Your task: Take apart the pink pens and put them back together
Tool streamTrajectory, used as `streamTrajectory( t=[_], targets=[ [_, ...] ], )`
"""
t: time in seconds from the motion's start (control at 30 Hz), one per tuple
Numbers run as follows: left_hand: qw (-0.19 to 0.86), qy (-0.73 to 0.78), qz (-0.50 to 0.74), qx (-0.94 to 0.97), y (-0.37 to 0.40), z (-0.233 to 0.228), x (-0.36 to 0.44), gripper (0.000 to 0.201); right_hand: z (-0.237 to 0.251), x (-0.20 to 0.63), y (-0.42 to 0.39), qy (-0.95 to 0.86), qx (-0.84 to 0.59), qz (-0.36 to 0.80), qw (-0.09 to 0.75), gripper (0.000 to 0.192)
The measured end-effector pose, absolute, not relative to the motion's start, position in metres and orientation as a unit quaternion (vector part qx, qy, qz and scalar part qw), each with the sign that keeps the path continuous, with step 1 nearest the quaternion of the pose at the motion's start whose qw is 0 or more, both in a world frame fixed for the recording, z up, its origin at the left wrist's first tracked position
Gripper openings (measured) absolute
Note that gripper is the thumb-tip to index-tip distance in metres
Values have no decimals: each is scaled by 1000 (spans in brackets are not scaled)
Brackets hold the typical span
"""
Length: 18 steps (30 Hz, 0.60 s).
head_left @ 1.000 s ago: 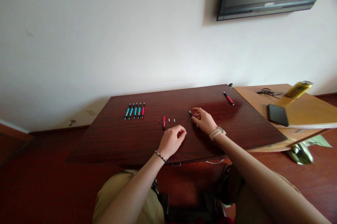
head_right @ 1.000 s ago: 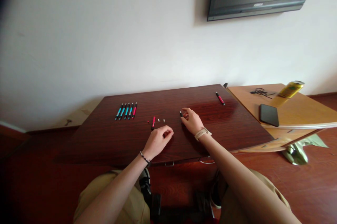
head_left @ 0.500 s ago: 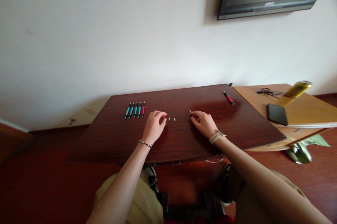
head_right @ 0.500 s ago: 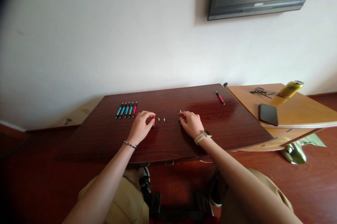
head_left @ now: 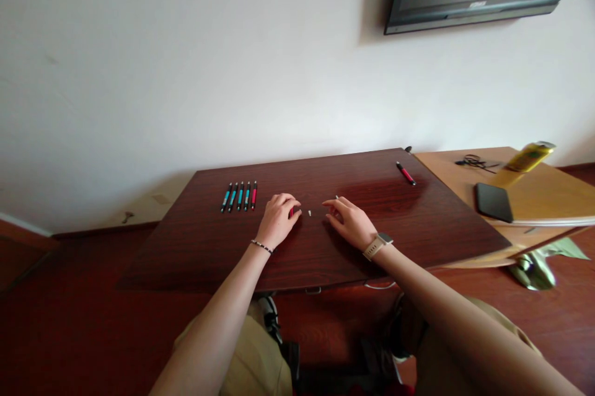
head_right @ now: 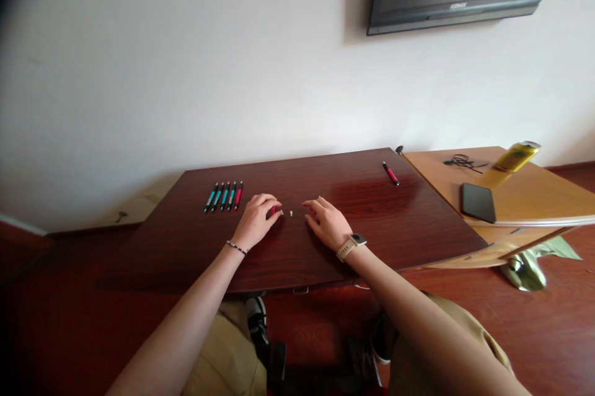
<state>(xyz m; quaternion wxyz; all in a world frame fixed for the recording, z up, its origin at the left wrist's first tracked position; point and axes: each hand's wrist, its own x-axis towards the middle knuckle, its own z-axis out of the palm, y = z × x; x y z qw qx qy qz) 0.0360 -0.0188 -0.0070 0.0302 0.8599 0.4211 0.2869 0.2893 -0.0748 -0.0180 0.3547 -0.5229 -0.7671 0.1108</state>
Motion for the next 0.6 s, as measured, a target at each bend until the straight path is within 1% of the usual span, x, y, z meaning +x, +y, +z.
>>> streamTrajectory(
  t=[0.07,0.17,0.23,0.33,0.4,0.5,0.6],
  targets=[
    [26,426,280,860,-17,-9,39,12,-20,283,-72,-775,-510,116,354,34],
    [21,431,270,861,-16,-12,43,7,-23,272,-66,-779,-501,136,352,54],
    [23,433,272,859,-16,-12,45,7,-25,266,-62,-783,-495,142,350,61],
    [47,435,296,849,-18,-11,47,8,-28,261,-57,-805,-470,124,339,53],
    [82,439,323,834,-20,-10,48,9,-31,259,-53,-825,-448,113,325,51],
    [176,446,360,800,-24,-9,48,12,-36,259,-48,-849,-427,109,292,50],
    [272,443,385,763,-27,-8,48,17,-35,260,-46,-859,-425,108,264,42]
  ],
)
